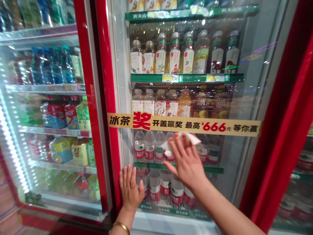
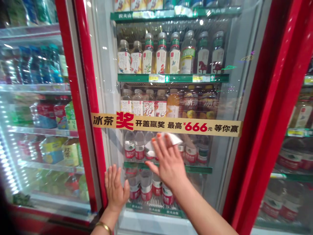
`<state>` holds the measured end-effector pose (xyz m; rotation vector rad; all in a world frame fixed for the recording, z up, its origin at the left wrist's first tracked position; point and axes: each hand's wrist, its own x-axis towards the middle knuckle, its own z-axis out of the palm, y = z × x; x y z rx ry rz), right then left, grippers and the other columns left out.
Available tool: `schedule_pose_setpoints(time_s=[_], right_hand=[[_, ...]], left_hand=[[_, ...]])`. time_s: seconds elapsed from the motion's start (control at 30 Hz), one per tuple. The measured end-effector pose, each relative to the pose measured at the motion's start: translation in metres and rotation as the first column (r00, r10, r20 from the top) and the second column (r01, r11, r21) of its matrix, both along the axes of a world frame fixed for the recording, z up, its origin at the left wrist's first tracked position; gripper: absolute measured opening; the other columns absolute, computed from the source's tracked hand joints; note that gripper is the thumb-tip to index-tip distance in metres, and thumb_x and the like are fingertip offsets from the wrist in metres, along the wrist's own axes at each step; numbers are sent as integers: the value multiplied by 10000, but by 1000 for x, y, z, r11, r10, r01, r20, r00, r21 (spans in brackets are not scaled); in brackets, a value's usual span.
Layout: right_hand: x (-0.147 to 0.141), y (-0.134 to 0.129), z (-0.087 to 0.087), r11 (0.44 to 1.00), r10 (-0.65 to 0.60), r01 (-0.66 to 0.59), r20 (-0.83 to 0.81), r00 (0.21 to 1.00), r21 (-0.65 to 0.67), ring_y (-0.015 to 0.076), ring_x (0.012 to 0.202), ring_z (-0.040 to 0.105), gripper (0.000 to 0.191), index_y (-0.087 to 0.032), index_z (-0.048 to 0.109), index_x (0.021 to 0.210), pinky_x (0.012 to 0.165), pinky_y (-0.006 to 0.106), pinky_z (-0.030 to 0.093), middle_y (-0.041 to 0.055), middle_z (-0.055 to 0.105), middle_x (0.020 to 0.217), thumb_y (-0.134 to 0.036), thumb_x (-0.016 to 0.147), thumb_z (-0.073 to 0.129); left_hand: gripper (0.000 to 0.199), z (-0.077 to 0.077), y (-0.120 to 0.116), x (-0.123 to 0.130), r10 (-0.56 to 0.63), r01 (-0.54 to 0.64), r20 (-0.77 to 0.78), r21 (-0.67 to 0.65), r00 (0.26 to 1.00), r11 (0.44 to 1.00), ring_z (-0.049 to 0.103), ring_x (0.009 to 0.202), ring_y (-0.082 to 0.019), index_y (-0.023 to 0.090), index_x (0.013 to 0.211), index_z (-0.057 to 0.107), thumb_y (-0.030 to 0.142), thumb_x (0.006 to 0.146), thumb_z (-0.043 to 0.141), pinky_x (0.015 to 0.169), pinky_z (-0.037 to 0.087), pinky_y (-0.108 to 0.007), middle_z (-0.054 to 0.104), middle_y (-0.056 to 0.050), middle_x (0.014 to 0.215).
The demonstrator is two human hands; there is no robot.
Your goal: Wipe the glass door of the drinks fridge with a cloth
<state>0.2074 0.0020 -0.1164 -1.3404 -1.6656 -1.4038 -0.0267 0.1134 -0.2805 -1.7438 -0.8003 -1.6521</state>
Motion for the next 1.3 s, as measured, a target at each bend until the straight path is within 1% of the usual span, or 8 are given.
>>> schedule_pose_setpoints(time_s=[0.13,0.33,0.53,0.73,0.97,1.07,1.17,1.3], right_hand=[[22,-7,21,983,-67,126,-370,927,137,492,1721,60,980,-158,-19,1791,1307,783,245,202,26,1865,-588,1090,513],[-47,23,12,989,142,-144,-91,986,-14,381,1690,267,1030,-145,-6,1790,1375,614,241,134,264,1831,-652,1064,521],[-10,3,7,982,-154,182,-359,921,47,434,1728,109,1046,-98,-98,1771,1351,700,225,219,60,1860,-649,1081,462],[-63,30,8,999,36,-39,-124,992,-21,341,1744,89,1072,-85,81,1783,1366,577,301,166,164,1857,-768,1044,450],[58,-20,-16,953,-142,269,-586,798,135,513,1718,3,989,-160,-162,1766,1261,847,290,209,-153,1846,-564,1109,456],[23,-8,-33,959,-144,254,-553,820,126,510,1716,-51,1062,-101,-90,1775,1273,815,313,244,-99,1847,-627,1072,508],[-26,6,-72,999,-48,49,-119,992,5,379,1746,-32,1058,-184,226,1782,1286,550,452,92,178,1867,-793,982,556],[17,-16,-111,990,-139,142,-154,978,12,346,1748,-15,963,-202,195,1790,1286,540,445,94,147,1863,-694,1036,537]], left_hand=[[826,3,-2,0,-13,13,-14,2,1000,1000,202,1733,-281,147,1758,242,150,999,570,1437,154,-517,254,-159,1838],[823,4,-3,-1,0,0,-19,7,1000,1000,196,1735,-265,177,1764,228,148,1010,556,1438,152,-516,245,-131,1845],[815,3,-1,-2,6,-6,-20,23,1000,1000,204,1732,-275,152,1755,248,136,1005,567,1434,158,-512,252,-138,1841],[817,5,-1,-3,-4,5,-27,44,1000,999,209,1731,-271,153,1755,255,129,1003,574,1434,161,-509,253,-140,1840],[832,2,2,-3,-35,35,-6,29,999,999,229,1726,-263,196,1762,256,172,998,582,1441,171,-520,265,-106,1839],[842,1,2,-3,-31,31,-6,28,1000,999,226,1726,-280,187,1762,252,171,996,601,1436,179,-535,271,-123,1836],[844,0,3,-3,-18,18,-16,31,1000,999,227,1725,-292,172,1758,258,175,996,621,1430,181,-552,283,-147,1829],[869,-2,5,-4,-13,14,-42,42,999,999,194,1734,-305,175,1760,252,180,983,641,1430,168,-577,248,-151,1838]])
